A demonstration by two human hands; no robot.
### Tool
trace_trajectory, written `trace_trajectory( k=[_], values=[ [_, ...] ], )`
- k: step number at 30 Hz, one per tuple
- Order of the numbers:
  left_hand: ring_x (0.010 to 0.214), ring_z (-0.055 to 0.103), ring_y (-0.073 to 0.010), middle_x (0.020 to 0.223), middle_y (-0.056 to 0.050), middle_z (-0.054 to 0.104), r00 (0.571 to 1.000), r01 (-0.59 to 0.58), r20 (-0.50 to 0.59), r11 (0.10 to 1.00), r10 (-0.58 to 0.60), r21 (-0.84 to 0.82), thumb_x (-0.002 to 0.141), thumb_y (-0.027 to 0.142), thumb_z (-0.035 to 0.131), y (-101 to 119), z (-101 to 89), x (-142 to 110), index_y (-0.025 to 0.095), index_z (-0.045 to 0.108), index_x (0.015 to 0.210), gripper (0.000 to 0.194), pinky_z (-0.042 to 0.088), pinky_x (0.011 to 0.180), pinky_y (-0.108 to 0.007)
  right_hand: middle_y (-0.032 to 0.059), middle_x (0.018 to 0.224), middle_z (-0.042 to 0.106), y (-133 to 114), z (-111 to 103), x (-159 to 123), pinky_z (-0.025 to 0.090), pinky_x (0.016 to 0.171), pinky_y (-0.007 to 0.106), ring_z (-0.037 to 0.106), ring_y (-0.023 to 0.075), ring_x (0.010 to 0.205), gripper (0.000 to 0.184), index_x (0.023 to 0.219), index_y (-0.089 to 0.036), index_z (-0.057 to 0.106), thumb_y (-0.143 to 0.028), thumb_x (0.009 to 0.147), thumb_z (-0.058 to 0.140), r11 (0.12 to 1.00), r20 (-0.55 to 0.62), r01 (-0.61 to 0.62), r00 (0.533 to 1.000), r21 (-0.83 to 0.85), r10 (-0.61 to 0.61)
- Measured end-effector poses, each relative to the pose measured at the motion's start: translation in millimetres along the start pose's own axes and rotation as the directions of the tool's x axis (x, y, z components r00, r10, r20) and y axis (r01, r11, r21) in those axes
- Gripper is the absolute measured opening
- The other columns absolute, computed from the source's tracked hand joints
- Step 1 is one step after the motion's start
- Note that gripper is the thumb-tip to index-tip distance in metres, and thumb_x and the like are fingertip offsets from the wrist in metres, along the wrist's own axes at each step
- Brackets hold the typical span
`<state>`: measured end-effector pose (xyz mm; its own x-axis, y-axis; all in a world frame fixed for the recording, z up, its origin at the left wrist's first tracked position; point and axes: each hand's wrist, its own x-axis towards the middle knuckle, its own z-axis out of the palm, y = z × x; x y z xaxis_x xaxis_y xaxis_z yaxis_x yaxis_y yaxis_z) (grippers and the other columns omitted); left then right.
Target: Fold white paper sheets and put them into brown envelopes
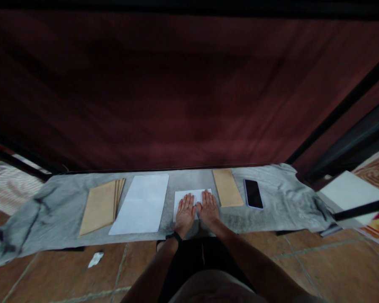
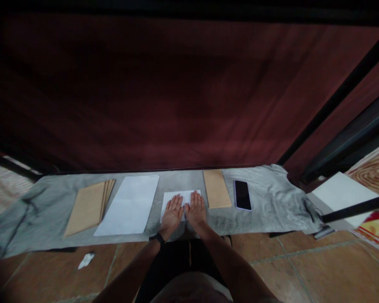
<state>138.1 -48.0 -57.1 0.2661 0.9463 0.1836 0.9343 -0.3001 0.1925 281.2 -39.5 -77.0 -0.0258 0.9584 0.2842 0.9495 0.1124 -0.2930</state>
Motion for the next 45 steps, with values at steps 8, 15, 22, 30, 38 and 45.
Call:
trace_trajectory(
  k=[8, 15, 22, 30, 38, 45],
  values=[
    [0.149, 0.034, -0.0231, 0.158, -0.014, 0.041, 0.998, -0.058, -0.022, 0.997, 0.059, 0.051, 0.102, 0.032, 0.032, -11.3, 0.3, -17.0, 0.01, 0.038, 0.152, 0.055, 0.031, 0.122, -0.045, 0.0198, 0.158, 0.037, 3.8, 0.3, -4.2, 0.024, 0.12, 0.049, 0.035, 0.0301, 0.147, 0.061, 0.154, -0.005, 0.035, -0.035, 0.101, 0.037, 0.999, 0.0, 0.037, 0.999, -0.029, -0.037],
    [0.149, 0.034, -0.0253, 0.157, -0.016, 0.042, 0.997, 0.015, -0.073, 0.995, -0.008, 0.1, 0.102, 0.033, 0.031, -28.1, -5.3, -30.9, 0.009, 0.039, 0.151, 0.055, 0.034, 0.12, -0.047, 0.0194, 0.157, 0.04, 2.7, -2.2, -5.6, 0.026, 0.12, 0.046, 0.039, 0.0277, 0.145, 0.059, 0.155, -0.005, 0.034, -0.032, 0.103, 0.039, 0.998, -0.061, 0.047, 0.997, -0.037, -0.05],
    [0.149, 0.034, -0.0258, 0.157, -0.016, 0.042, 0.996, 0.002, -0.09, 0.995, 0.007, 0.102, 0.101, 0.032, 0.032, -27.6, -5.3, -31.3, 0.009, 0.04, 0.151, 0.055, 0.034, 0.119, -0.047, 0.0101, 0.156, 0.045, -12.4, -6.5, -28.8, 0.026, 0.121, 0.045, 0.039, 0.024, 0.145, 0.051, 0.15, -0.017, 0.046, -0.038, 0.104, 0.041, 0.954, 0.022, 0.298, 0.954, 0.039, -0.299],
    [0.147, 0.036, -0.0281, 0.157, -0.019, 0.042, 0.993, 0.031, -0.112, 0.997, -0.024, 0.065, 0.102, 0.034, 0.033, -31.2, -5.8, -38.1, 0.007, 0.039, 0.15, 0.056, 0.036, 0.118, -0.049, 0.0136, 0.156, 0.044, 9.6, -15.9, -45.5, 0.03, 0.119, 0.044, 0.038, 0.0244, 0.146, 0.057, 0.153, -0.011, 0.039, -0.039, 0.103, 0.04, 0.969, 0.006, 0.249, 0.969, -0.005, -0.249],
    [0.146, 0.039, -0.031, 0.155, -0.019, 0.045, 0.986, 0.075, -0.151, 0.997, -0.07, 0.025, 0.102, 0.031, 0.032, -42.6, -5.9, -55.7, 0.006, 0.038, 0.151, 0.056, 0.04, 0.115, -0.051, 0.0177, 0.153, 0.046, 33.8, -27.3, -63.3, 0.035, 0.116, 0.045, 0.044, 0.0277, 0.142, 0.059, 0.153, -0.006, 0.037, -0.039, 0.104, 0.039, 0.965, -0.057, 0.255, 0.964, -0.063, -0.259],
    [0.149, 0.033, -0.0301, 0.16, -0.016, 0.038, 0.97, 0.097, -0.224, 0.995, -0.094, 0.003, 0.101, 0.029, 0.033, -30.6, -14.0, -59.5, 0.014, 0.024, 0.158, 0.059, 0.036, 0.118, -0.054, 0.0185, 0.152, 0.048, 41.6, -33.1, -70.7, 0.037, 0.116, 0.045, 0.047, 0.0283, 0.139, 0.061, 0.156, -0.006, 0.03, -0.036, 0.104, 0.04, 0.949, -0.114, 0.297, 0.944, -0.108, -0.308]
  ],
)
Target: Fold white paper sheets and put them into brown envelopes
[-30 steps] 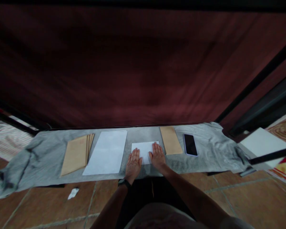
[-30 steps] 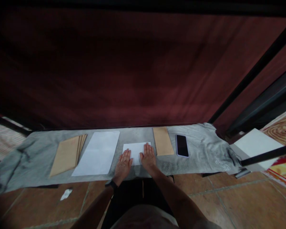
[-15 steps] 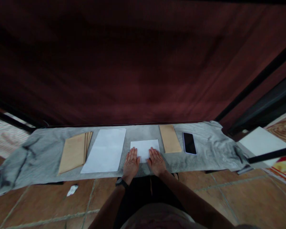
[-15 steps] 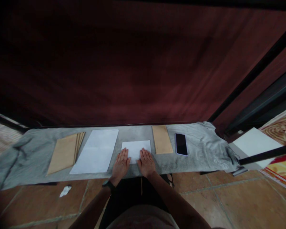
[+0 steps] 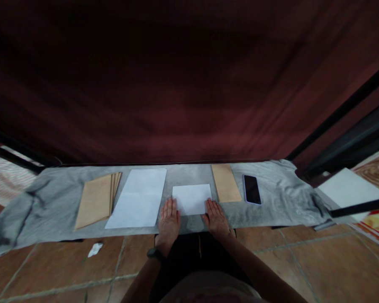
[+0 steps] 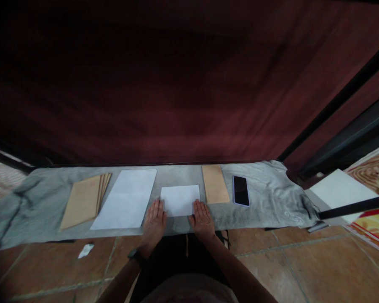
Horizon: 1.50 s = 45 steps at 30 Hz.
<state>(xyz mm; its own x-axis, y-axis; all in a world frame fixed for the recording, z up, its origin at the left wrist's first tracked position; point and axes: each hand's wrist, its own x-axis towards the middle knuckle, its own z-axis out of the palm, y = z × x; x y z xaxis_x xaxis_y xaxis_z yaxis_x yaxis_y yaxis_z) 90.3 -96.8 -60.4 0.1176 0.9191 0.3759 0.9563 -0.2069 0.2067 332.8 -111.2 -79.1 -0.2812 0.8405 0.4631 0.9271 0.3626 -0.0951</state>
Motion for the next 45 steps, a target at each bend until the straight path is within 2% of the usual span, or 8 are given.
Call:
trace_trajectory(
  k=[4, 7, 17, 21, 27, 39, 41, 45],
  values=[
    [0.15, 0.03, -0.0233, 0.161, -0.011, 0.037, 0.982, -0.154, 0.105, 0.986, 0.159, -0.062, 0.102, 0.03, 0.032, 34.2, 0.5, -0.3, 0.016, 0.023, 0.158, 0.058, 0.034, 0.12, -0.047, 0.0175, 0.152, 0.048, -1.1, -0.2, -0.2, 0.038, 0.116, 0.045, 0.046, 0.0281, 0.14, 0.06, 0.155, -0.007, 0.034, -0.036, 0.104, 0.041, 1.0, 0.001, -0.009, 1.0, 0.002, 0.009],
    [0.149, 0.033, -0.0239, 0.159, -0.013, 0.04, 0.964, -0.193, 0.174, 0.979, 0.201, -0.057, 0.103, 0.034, 0.033, 49.9, 4.0, -4.7, 0.014, 0.031, 0.155, 0.057, 0.034, 0.121, -0.047, 0.0175, 0.153, 0.047, -0.6, -0.3, -0.8, 0.037, 0.116, 0.045, 0.045, 0.0287, 0.141, 0.059, 0.154, -0.007, 0.035, -0.037, 0.104, 0.04, 1.0, 0.03, -0.016, 0.999, 0.007, 0.016],
    [0.147, 0.037, -0.0256, 0.156, -0.014, 0.043, 0.974, -0.14, 0.179, 0.99, 0.141, -0.017, 0.101, 0.041, 0.037, 21.6, -7.5, -17.4, 0.015, 0.035, 0.154, 0.059, 0.036, 0.119, -0.047, 0.0166, 0.154, 0.045, -0.4, -1.1, 0.5, 0.035, 0.118, 0.046, 0.044, 0.0288, 0.141, 0.063, 0.157, -0.008, 0.03, -0.038, 0.103, 0.04, 0.998, 0.073, -0.051, 0.996, 0.041, 0.048],
    [0.148, 0.034, -0.0265, 0.158, -0.016, 0.04, 0.98, -0.119, 0.159, 0.993, 0.117, 0.004, 0.102, 0.041, 0.035, 29.8, -7.7, -16.4, 0.012, 0.034, 0.154, 0.06, 0.035, 0.119, -0.048, 0.0168, 0.154, 0.045, -1.2, -0.2, 0.0, 0.034, 0.117, 0.046, 0.043, 0.029, 0.141, 0.06, 0.154, -0.007, 0.035, -0.038, 0.103, 0.04, 0.998, 0.08, -0.054, 0.996, 0.037, 0.051],
    [0.148, 0.035, -0.0245, 0.158, -0.012, 0.043, 0.96, -0.197, 0.194, 0.979, 0.203, -0.047, 0.102, 0.04, 0.035, 53.3, 0.6, -10.7, 0.015, 0.032, 0.155, 0.058, 0.034, 0.12, -0.048, 0.0157, 0.154, 0.045, -1.5, 0.4, 0.1, 0.034, 0.118, 0.045, 0.044, 0.0284, 0.141, 0.059, 0.154, -0.008, 0.037, -0.038, 0.103, 0.041, 0.997, 0.069, -0.068, 0.995, 0.04, 0.065],
    [0.148, 0.035, -0.0271, 0.158, -0.016, 0.041, 0.978, -0.091, 0.187, 0.996, 0.094, -0.024, 0.101, 0.04, 0.035, 32.1, -10.4, -16.4, 0.013, 0.032, 0.155, 0.06, 0.035, 0.119, -0.049, 0.0147, 0.154, 0.045, -4.3, -10.3, 7.9, 0.031, 0.119, 0.048, 0.042, 0.0278, 0.143, 0.058, 0.156, -0.011, 0.033, -0.036, 0.104, 0.04, 0.992, 0.098, -0.113, 0.99, 0.064, 0.106],
    [0.149, 0.033, -0.0265, 0.159, -0.014, 0.039, 0.98, -0.09, 0.176, 0.995, 0.094, -0.032, 0.101, 0.039, 0.035, 38.2, -10.2, -14.1, 0.014, 0.031, 0.156, 0.06, 0.035, 0.12, -0.048, 0.013, 0.157, 0.042, -9.6, -14.8, 14.6, 0.03, 0.119, 0.047, 0.039, 0.0271, 0.145, 0.057, 0.157, -0.013, 0.032, -0.035, 0.105, 0.039, 0.993, 0.127, -0.085, 0.989, 0.084, 0.074],
    [0.15, 0.03, -0.0233, 0.16, -0.011, 0.039, 0.953, -0.203, 0.214, 0.976, 0.216, -0.08, 0.101, 0.025, 0.031, 54.0, -6.0, -10.9, 0.014, 0.033, 0.155, 0.055, 0.031, 0.122, -0.047, 0.0061, 0.159, 0.04, -22.2, -18.1, 22.1, 0.029, 0.121, 0.046, 0.037, 0.0238, 0.147, 0.049, 0.153, -0.02, 0.041, -0.032, 0.106, 0.036, 0.989, 0.207, 0.027, 0.977, 0.143, -0.056]
  ],
)
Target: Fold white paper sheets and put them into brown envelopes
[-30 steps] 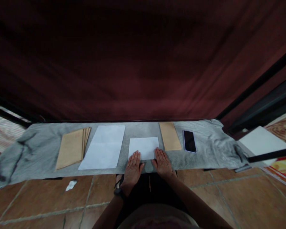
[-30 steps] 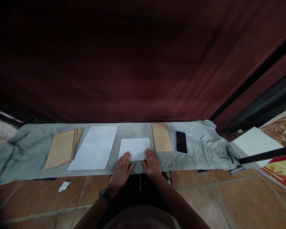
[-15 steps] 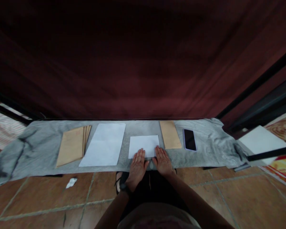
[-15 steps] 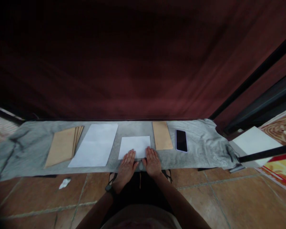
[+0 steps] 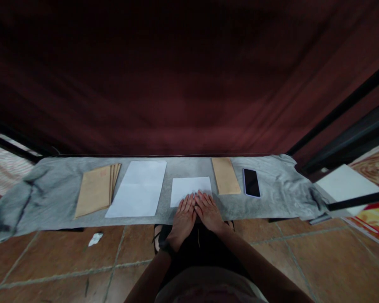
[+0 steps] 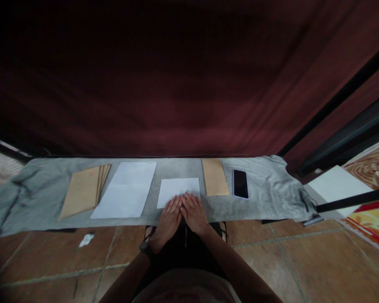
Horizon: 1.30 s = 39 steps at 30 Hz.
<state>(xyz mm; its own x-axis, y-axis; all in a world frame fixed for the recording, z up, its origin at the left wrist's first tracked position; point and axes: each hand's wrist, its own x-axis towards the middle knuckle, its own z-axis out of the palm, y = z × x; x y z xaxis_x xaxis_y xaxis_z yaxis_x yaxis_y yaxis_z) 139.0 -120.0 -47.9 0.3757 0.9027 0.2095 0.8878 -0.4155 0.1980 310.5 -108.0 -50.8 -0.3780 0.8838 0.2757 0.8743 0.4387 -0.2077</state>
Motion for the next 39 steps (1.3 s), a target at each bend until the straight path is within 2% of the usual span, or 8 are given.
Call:
trace_trajectory(
  k=[5, 14, 18, 21, 25, 29, 34, 39],
  values=[
    [0.15, 0.032, -0.023, 0.158, -0.01, 0.042, 1.0, -0.011, 0.017, 1.0, 0.01, 0.007, 0.102, 0.029, 0.032, -0.5, 0.6, -3.5, 0.015, 0.034, 0.155, 0.055, 0.032, 0.122, -0.047, 0.0087, 0.156, 0.044, 5.0, 5.1, -8.7, 0.031, 0.12, 0.044, 0.04, 0.023, 0.145, 0.048, 0.149, -0.018, 0.047, -0.033, 0.104, 0.042, 1.0, 0.001, 0.015, 1.0, -0.014, -0.015],
    [0.147, 0.038, -0.0257, 0.156, -0.015, 0.043, 0.991, 0.126, -0.054, 0.99, -0.123, 0.056, 0.102, 0.041, 0.034, -39.2, -6.3, -24.2, 0.013, 0.034, 0.155, 0.06, 0.035, 0.12, -0.046, 0.0108, 0.155, 0.044, 35.8, 1.5, -32.6, 0.031, 0.121, 0.044, 0.043, 0.0243, 0.143, 0.055, 0.155, -0.014, 0.037, -0.035, 0.104, 0.041, 0.998, -0.047, -0.042, 0.998, -0.055, 0.04],
    [0.147, 0.037, -0.0295, 0.156, -0.018, 0.044, 0.984, 0.162, -0.083, 0.983, -0.155, 0.083, 0.102, 0.043, 0.034, -51.4, -6.7, -32.0, 0.009, 0.035, 0.153, 0.061, 0.035, 0.119, -0.051, 0.0117, 0.155, 0.045, 43.0, -0.8, -42.1, 0.03, 0.121, 0.044, 0.042, 0.0251, 0.143, 0.057, 0.156, -0.013, 0.034, -0.035, 0.104, 0.04, 0.997, -0.043, -0.045, 0.998, -0.061, 0.043],
    [0.148, 0.034, -0.0307, 0.157, -0.019, 0.042, 0.981, 0.175, -0.104, 0.98, -0.166, 0.089, 0.102, 0.04, 0.036, -43.8, -6.6, -29.1, 0.008, 0.035, 0.153, 0.06, 0.034, 0.119, -0.052, 0.0119, 0.155, 0.046, 41.9, -0.6, -43.3, 0.029, 0.121, 0.045, 0.042, 0.0253, 0.144, 0.056, 0.156, -0.013, 0.034, -0.035, 0.104, 0.04, 0.997, -0.052, -0.058, 0.997, -0.06, 0.054],
    [0.15, 0.032, -0.0233, 0.159, -0.012, 0.04, 0.999, -0.015, -0.03, 0.998, 0.016, 0.053, 0.1, 0.023, 0.034, -15.3, -4.4, -11.7, 0.014, 0.032, 0.155, 0.056, 0.033, 0.121, -0.045, 0.0135, 0.153, 0.047, 37.7, -0.8, -40.0, 0.027, 0.121, 0.047, 0.042, 0.026, 0.143, 0.053, 0.153, -0.012, 0.04, -0.034, 0.104, 0.039, 0.995, -0.06, -0.084, 0.995, -0.052, 0.081],
    [0.147, 0.038, -0.0225, 0.156, -0.012, 0.044, 0.991, -0.116, 0.071, 0.99, 0.11, 0.081, 0.094, 0.008, 0.033, 5.8, -3.0, 11.9, 0.013, 0.041, 0.15, 0.057, 0.036, 0.119, -0.043, 0.0133, 0.152, 0.05, 38.5, -4.2, -36.3, 0.027, 0.121, 0.047, 0.043, 0.0263, 0.142, 0.051, 0.149, -0.012, 0.045, -0.034, 0.103, 0.041, 0.996, -0.049, -0.076, 0.996, -0.039, 0.074],
    [0.14, 0.048, -0.0249, 0.149, -0.016, 0.052, 0.969, -0.161, 0.204, 0.982, 0.138, 0.102, 0.09, 0.003, 0.036, 10.7, -8.9, 29.3, 0.016, 0.047, 0.146, 0.059, 0.045, 0.111, -0.045, 0.0127, 0.146, 0.056, 41.4, -7.6, -31.3, 0.029, 0.119, 0.047, 0.045, 0.0266, 0.14, 0.046, 0.143, -0.013, 0.052, -0.029, 0.101, 0.046, 0.997, -0.048, -0.081, 0.996, -0.017, 0.08],
    [0.136, 0.052, -0.0269, 0.148, -0.02, 0.052, 0.937, -0.212, 0.312, 0.966, 0.157, 0.15, 0.09, 0.001, 0.041, 16.4, -16.1, 36.2, 0.011, 0.05, 0.141, 0.053, 0.047, 0.108, -0.044, 0.0139, 0.142, 0.059, 41.5, -9.4, -26.6, 0.032, 0.118, 0.048, 0.049, 0.0274, 0.136, 0.045, 0.14, -0.013, 0.054, -0.023, 0.096, 0.05, 0.996, -0.053, -0.087, 0.995, -0.003, 0.086]
  ],
)
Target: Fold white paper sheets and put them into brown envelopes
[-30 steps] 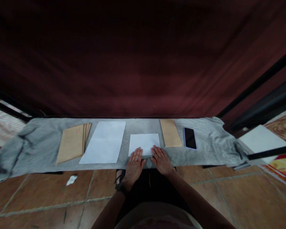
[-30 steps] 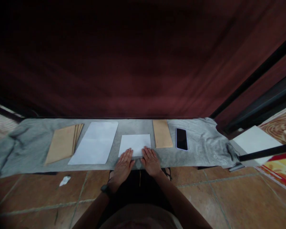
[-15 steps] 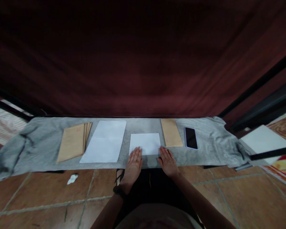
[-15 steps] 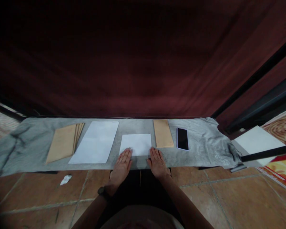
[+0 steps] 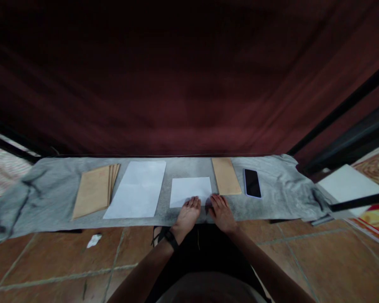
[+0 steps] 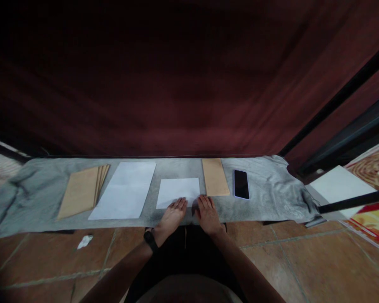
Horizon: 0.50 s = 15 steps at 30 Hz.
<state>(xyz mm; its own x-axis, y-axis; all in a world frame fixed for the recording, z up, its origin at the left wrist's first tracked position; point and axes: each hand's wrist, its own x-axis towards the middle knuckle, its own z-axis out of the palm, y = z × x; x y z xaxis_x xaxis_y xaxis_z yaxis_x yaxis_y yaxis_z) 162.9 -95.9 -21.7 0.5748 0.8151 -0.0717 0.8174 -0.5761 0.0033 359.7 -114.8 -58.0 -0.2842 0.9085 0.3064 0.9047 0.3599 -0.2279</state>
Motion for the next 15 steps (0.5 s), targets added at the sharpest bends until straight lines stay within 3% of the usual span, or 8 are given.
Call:
trace_trajectory(
  k=[15],
  values=[
    [0.123, 0.061, -0.0295, 0.136, -0.023, 0.061, 0.998, -0.045, -0.032, 0.997, 0.047, 0.058, 0.09, -0.001, 0.042, 5.7, -6.5, 15.8, 0.007, 0.056, 0.134, 0.046, 0.056, 0.089, -0.041, 0.0165, 0.136, 0.062, 2.1, -14.0, 19.1, 0.033, 0.119, 0.046, 0.054, 0.0292, 0.13, 0.041, 0.13, -0.011, 0.061, -0.02, 0.09, 0.057, 0.996, 0.116, 0.08, 0.99, -0.03, -0.076]
  ],
)
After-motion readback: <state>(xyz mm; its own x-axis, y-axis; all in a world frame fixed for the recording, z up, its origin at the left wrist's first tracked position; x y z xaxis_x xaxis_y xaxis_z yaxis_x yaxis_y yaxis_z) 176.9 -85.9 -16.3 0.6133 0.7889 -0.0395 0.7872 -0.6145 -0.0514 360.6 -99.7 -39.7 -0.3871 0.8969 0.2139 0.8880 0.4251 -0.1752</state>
